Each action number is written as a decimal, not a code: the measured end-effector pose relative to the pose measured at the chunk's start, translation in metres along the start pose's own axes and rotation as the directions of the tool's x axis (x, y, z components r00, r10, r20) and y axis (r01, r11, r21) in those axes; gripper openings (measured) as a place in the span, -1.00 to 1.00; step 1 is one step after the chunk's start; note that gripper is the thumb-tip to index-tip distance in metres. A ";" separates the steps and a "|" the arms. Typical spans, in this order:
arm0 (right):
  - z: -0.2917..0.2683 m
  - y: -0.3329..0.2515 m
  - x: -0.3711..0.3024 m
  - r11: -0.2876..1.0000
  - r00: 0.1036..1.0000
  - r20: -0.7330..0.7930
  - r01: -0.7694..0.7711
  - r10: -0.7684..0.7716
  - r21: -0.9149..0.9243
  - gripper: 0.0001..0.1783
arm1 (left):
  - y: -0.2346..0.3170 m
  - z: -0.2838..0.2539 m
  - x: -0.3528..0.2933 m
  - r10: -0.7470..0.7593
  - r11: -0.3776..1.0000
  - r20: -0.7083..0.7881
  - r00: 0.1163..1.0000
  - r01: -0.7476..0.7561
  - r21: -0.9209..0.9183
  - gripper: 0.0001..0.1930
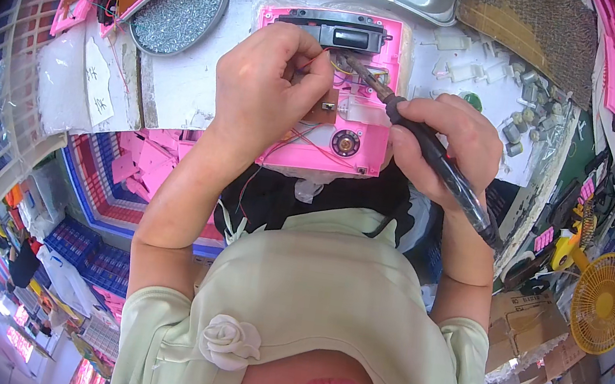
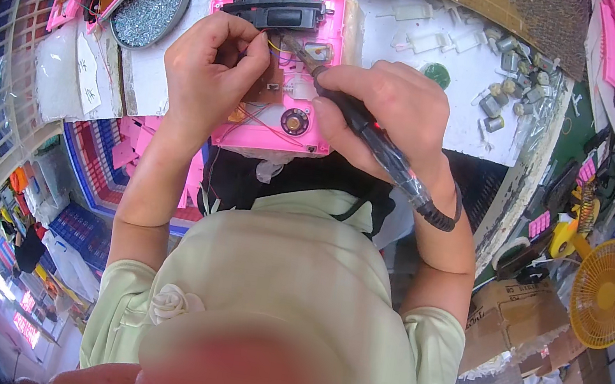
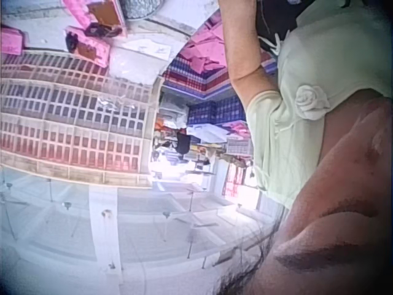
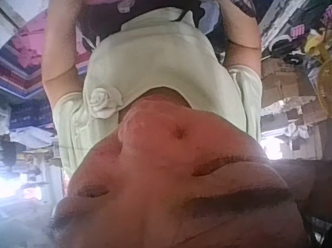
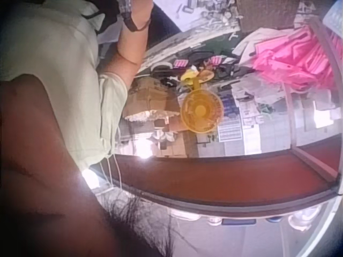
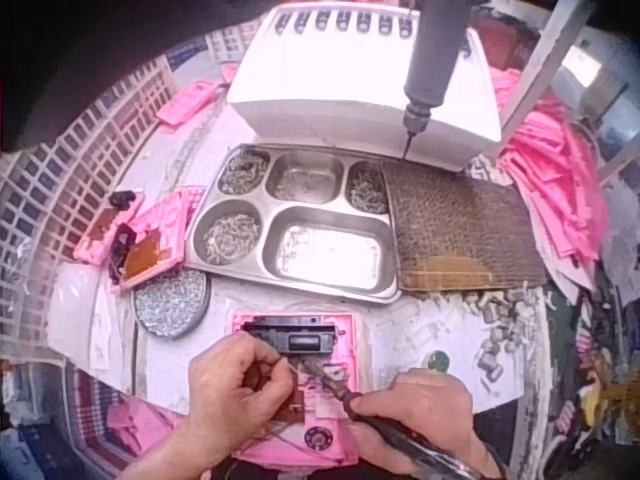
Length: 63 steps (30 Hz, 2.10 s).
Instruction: Assembling a pink toy sewing machine by soldering internal wires and attaching components.
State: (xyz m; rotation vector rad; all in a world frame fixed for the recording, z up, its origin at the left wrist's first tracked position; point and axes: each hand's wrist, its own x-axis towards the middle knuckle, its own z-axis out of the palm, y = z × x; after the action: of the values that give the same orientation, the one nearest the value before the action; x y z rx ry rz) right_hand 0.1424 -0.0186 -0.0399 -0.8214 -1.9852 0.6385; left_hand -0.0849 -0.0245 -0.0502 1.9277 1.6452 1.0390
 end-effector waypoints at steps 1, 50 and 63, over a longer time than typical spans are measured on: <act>0.000 0.000 0.000 1.000 1.000 -0.007 0.006 -0.006 0.010 -0.65 | 0.000 0.000 0.000 0.002 1.000 -0.004 1.000 -0.002 -0.001 -0.87; -0.047 -0.026 -0.037 0.979 0.944 -0.260 -0.197 0.203 0.050 -0.69 | 0.030 -0.025 -0.007 0.203 0.971 0.256 0.945 -0.228 0.071 -0.66; -0.054 -0.021 -0.040 0.982 0.945 -0.267 -0.185 0.190 0.044 -0.68 | 0.034 0.001 0.016 0.191 0.893 0.686 0.703 -0.415 0.176 -0.88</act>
State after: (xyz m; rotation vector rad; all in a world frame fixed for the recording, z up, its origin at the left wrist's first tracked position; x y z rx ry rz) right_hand 0.1984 -0.0552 -0.0201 -1.0380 -1.6650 0.6163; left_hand -0.0607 -0.0163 -0.0222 2.4588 1.1381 0.1012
